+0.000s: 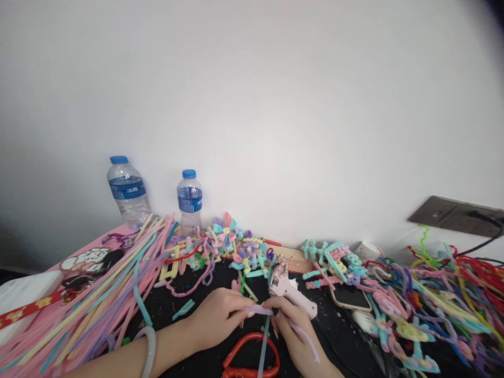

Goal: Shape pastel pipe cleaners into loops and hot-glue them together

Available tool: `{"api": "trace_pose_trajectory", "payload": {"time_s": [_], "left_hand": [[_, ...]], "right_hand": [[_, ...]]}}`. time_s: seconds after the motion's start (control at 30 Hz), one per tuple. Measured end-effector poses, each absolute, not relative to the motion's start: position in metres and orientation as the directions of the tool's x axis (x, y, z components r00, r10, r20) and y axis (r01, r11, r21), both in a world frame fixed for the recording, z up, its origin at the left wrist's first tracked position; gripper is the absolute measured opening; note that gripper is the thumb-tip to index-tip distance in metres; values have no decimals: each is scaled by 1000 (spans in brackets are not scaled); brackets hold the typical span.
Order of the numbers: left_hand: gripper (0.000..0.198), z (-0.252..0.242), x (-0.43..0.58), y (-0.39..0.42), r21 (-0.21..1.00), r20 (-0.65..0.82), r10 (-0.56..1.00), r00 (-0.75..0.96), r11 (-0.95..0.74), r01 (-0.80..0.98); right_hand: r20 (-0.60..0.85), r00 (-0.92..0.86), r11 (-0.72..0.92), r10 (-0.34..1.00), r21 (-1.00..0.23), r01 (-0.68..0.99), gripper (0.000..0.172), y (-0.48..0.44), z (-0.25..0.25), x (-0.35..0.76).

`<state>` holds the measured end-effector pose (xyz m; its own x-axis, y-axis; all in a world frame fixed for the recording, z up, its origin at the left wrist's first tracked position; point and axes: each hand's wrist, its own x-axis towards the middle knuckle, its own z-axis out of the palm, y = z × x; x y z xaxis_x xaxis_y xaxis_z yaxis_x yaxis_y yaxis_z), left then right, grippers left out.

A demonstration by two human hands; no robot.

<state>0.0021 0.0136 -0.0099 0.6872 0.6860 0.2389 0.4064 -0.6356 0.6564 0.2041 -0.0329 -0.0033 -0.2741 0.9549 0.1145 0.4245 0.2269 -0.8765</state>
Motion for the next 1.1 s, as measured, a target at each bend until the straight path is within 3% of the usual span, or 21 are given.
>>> {"api": "trace_pose_trajectory", "payload": {"time_s": [1.1], "left_hand": [[30, -9, 2, 13, 669, 228, 693, 684, -622, 406]], "right_hand": [[109, -276, 227, 955, -867, 444, 31, -33, -6, 206]]}}
